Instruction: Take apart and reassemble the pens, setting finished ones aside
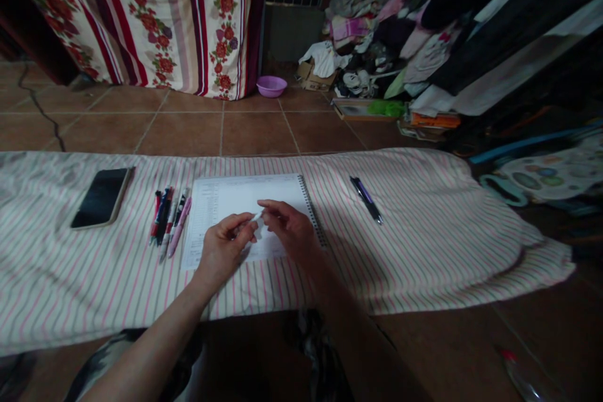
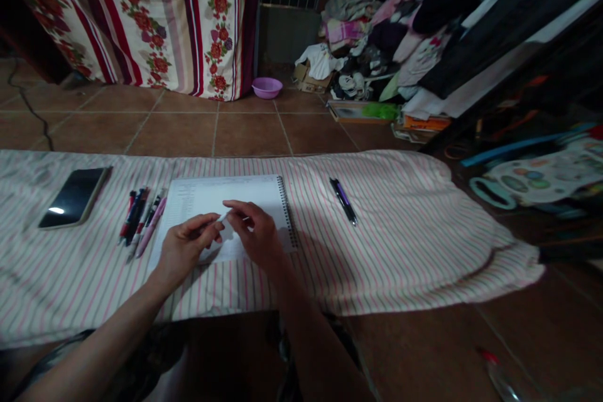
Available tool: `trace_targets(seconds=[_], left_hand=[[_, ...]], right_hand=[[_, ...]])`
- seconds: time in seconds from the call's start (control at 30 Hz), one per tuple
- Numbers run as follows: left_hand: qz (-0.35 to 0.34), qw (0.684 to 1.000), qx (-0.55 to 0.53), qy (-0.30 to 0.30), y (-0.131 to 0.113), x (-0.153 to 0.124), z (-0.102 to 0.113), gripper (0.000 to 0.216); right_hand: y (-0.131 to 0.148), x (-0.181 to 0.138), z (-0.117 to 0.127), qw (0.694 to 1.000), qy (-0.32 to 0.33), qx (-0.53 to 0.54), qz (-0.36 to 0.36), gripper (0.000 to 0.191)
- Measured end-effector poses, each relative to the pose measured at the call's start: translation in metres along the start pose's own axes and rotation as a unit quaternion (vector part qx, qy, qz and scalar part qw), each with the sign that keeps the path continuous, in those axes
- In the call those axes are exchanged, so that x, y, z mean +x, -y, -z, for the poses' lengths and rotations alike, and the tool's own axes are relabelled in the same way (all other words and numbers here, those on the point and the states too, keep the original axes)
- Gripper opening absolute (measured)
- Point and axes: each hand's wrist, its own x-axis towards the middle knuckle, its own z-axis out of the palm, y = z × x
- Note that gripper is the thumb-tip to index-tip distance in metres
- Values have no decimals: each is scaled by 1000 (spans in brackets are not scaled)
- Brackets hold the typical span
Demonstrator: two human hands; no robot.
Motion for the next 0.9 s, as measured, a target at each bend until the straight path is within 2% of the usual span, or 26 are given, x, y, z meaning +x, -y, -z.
trace_targets(seconds=[0.17, 0.33, 0.43, 0.6, 0.7, 0.8, 0.9], left_hand=[[36, 998, -38, 18, -1, -1, 1, 27], [-11, 999, -1, 30, 6, -2, 4, 23], [-30, 998, 47, 43, 9, -4, 4, 22], [-39, 998, 20, 45, 5, -8, 1, 23], [-49, 996, 46, 53, 2, -8, 0, 18], [-50, 998, 28, 37, 3, -7, -2, 22], [-20, 999, -13, 25, 3, -6, -3, 24]], right_hand=[[-2, 3, 3, 999, 2, -19, 33, 15], [-1, 2, 6, 999, 25, -24, 0, 10], [1, 2, 7, 997, 34, -66, 12, 10], [1, 2, 5, 976, 9, -208, 70, 23], [-2, 3, 3, 965, -2, -240, 108, 34], [-4, 3, 0, 965, 16, -238, 105, 39], [-2, 1, -1, 966, 30, -245, 75, 41]])
